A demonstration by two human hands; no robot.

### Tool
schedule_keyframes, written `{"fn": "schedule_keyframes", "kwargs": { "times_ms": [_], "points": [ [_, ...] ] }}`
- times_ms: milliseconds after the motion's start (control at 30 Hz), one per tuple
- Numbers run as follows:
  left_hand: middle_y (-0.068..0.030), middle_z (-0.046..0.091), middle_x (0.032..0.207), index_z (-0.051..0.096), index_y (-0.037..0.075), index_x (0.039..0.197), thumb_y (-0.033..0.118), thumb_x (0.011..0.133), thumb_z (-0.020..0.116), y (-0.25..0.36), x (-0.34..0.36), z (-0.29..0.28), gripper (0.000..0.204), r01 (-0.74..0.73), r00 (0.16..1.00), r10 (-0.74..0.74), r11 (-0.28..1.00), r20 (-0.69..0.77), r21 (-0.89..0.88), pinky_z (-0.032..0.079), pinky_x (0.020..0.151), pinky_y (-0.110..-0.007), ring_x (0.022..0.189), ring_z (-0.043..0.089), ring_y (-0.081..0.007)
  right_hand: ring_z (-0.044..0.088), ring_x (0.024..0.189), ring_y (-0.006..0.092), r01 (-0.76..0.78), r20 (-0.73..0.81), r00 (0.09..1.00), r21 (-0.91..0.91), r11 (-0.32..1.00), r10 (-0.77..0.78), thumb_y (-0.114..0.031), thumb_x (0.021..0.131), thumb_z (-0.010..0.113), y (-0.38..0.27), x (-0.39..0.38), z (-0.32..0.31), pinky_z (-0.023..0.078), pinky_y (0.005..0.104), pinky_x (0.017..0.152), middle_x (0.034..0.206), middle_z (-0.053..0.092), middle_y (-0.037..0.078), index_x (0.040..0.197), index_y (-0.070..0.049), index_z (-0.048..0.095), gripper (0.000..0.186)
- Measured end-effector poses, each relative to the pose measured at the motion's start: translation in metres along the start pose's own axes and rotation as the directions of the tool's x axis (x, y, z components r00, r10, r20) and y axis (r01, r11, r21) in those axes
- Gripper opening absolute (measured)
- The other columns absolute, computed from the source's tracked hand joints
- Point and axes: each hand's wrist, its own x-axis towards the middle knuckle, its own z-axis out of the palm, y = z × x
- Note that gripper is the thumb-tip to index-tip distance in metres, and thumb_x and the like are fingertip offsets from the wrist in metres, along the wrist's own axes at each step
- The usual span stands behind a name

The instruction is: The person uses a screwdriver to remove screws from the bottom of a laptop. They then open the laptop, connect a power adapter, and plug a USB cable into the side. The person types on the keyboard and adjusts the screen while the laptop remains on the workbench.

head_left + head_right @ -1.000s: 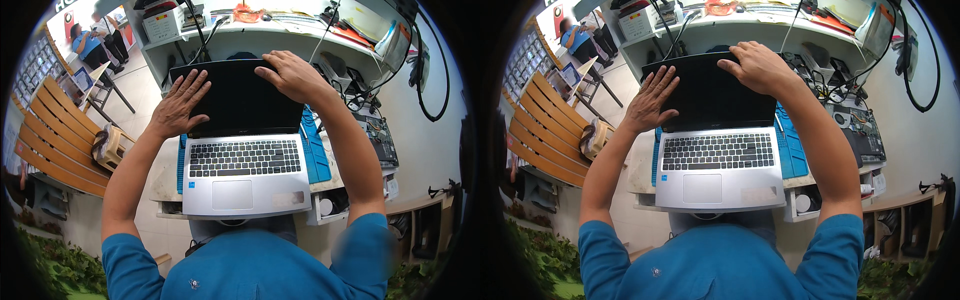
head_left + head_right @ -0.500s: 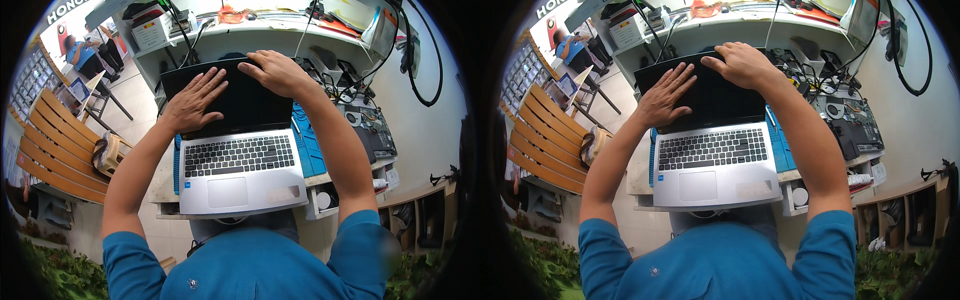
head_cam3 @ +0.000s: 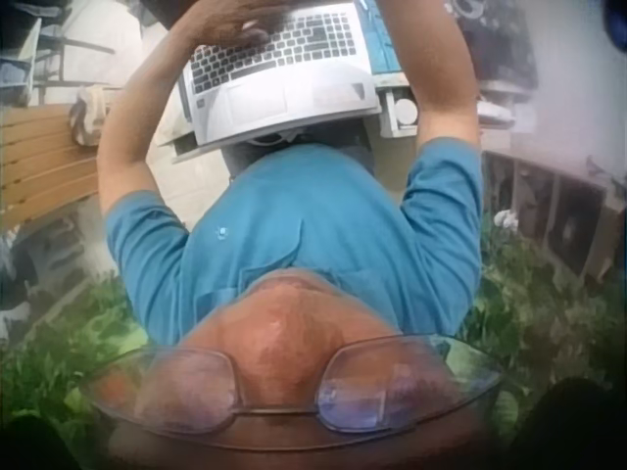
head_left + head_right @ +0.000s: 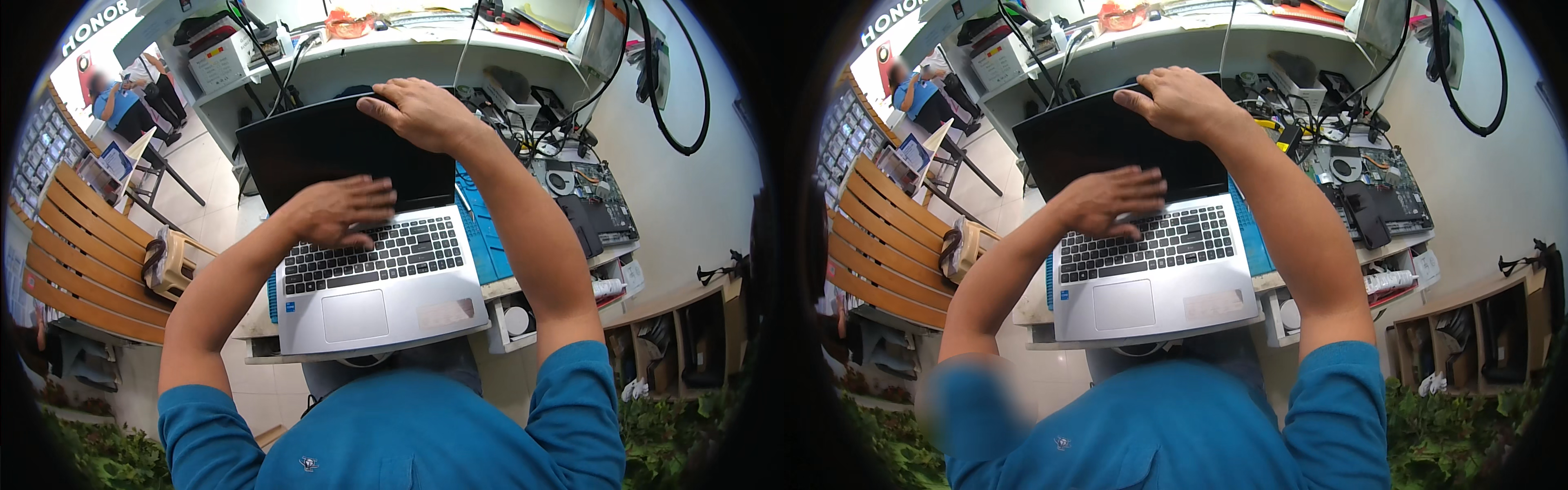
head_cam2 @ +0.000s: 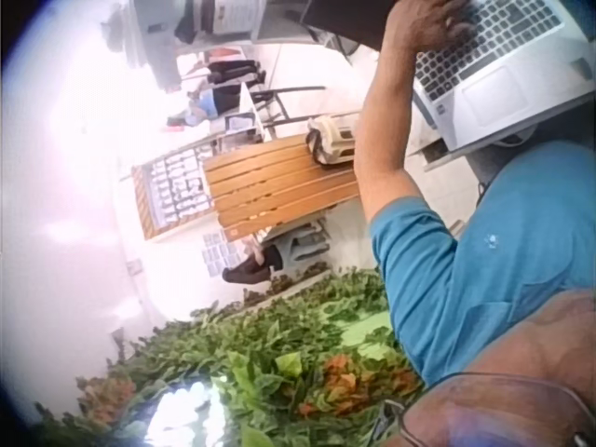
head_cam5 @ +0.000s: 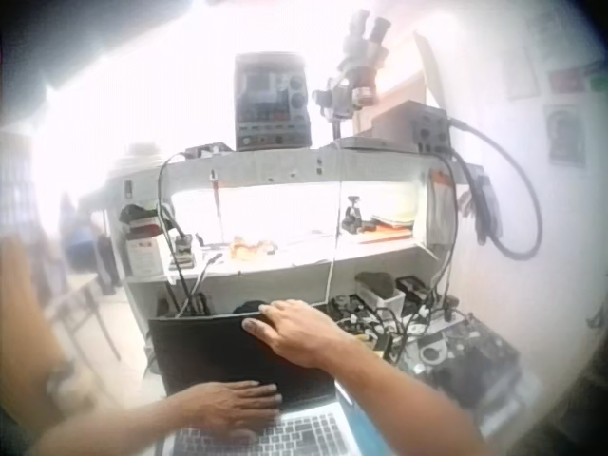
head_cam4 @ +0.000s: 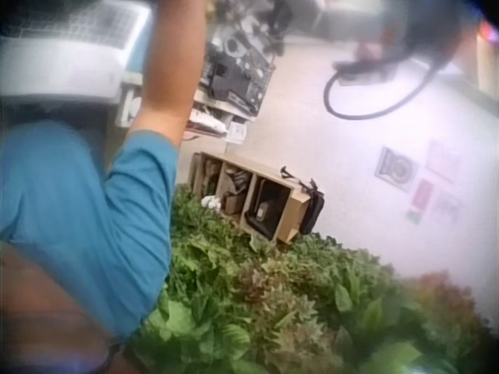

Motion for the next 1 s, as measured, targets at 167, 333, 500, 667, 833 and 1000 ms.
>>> {"fn": "schedule_keyframes", "kwargs": {
  "times_ms": [167, 333, 500, 667, 833, 1000],
  "points": [
    [-0.0147, 0.040, 0.177, 0.054, 0.015, 0.163, 0.057, 0.104, 0.066, -0.006, 0.007, -0.016, 0.074, 0.270, 0.911, -0.214, 0.956, -0.353, 0.116, 0.025, 0.138, -0.051, 0.167, 0.031, -0.0345, 0.055, 0.148, 0.0375, -0.022, 0.056, 0.998, 0.049, 0.999, 0.020, -0.074, 0.112, 0.038, 0.000, 0.001, -0.003, 0.042, 0.0462, 0.126, 0.154, 0.064, 0.021, 0.150, -0.003, 0.066, 0.085],
    [-0.0116, 0.041, 0.178, 0.056, 0.017, 0.162, 0.058, 0.102, 0.070, 0.000, 0.023, 0.015, 0.074, -0.025, 0.993, 0.020, 0.999, -0.116, -0.047, 0.025, 0.138, -0.053, 0.168, 0.031, -0.0305, 0.059, 0.143, 0.0371, -0.016, 0.089, 0.996, 0.071, 0.997, 0.010, -0.073, 0.112, 0.039, -0.004, 0.003, -0.014, 0.045, 0.0469, 0.122, 0.147, 0.069, 0.021, 0.146, -0.004, 0.070, 0.083],
    [-0.0133, 0.042, 0.176, 0.054, 0.018, 0.164, 0.063, 0.105, 0.063, 0.009, 0.051, 0.004, 0.074, 0.080, 0.961, -0.067, 0.996, -0.267, 0.038, 0.024, 0.138, -0.052, 0.167, 0.031, -0.0325, 0.068, 0.131, 0.0395, 0.020, -0.037, 0.999, 0.099, 0.995, -0.016, -0.077, 0.110, 0.035, 0.007, 0.005, -0.001, 0.051, 0.0502, 0.115, 0.130, 0.077, 0.022, 0.131, -0.006, 0.078, 0.086],
    [-0.0132, 0.046, 0.173, 0.060, 0.020, 0.159, 0.071, 0.106, 0.056, 0.002, 0.074, -0.009, 0.074, 0.115, 0.921, -0.123, 0.992, -0.370, -0.041, 0.025, 0.139, -0.048, 0.165, 0.036, -0.0335, 0.062, 0.142, 0.0368, -0.051, 0.143, 0.989, 0.104, 0.993, 0.036, -0.081, 0.108, 0.038, 0.000, 0.008, -0.018, 0.046, 0.0462, 0.122, 0.146, 0.071, 0.020, 0.145, -0.006, 0.072, 0.090],
    [-0.0118, 0.047, 0.172, 0.062, 0.019, 0.156, 0.065, 0.107, 0.060, 0.016, 0.092, 0.014, 0.067, -0.186, 0.982, 0.189, 0.979, -0.027, 0.086, 0.025, 0.139, -0.047, 0.164, 0.036, -0.0326, 0.064, 0.137, 0.0392, -0.045, 0.083, 0.996, 0.075, 0.996, 0.038, -0.079, 0.109, 0.041, -0.004, 0.007, -0.014, 0.048, 0.0468, 0.119, 0.142, 0.073, 0.022, 0.142, -0.005, 0.073, 0.087],
    [-0.0110, 0.047, 0.173, 0.050, 0.022, 0.167, 0.058, 0.102, 0.070, 0.014, 0.098, -0.010, 0.076, 0.205, 0.874, -0.202, 0.978, -0.442, -0.040, 0.029, 0.136, -0.052, 0.164, 0.036, -0.0340, 0.065, 0.137, 0.0409, -0.075, 0.155, 0.986, 0.091, 0.993, 0.060, -0.080, 0.108, 0.039, 0.000, 0.006, -0.017, 0.049, 0.0478, 0.118, 0.142, 0.072, 0.024, 0.144, -0.006, 0.073, 0.089]
  ]
}}
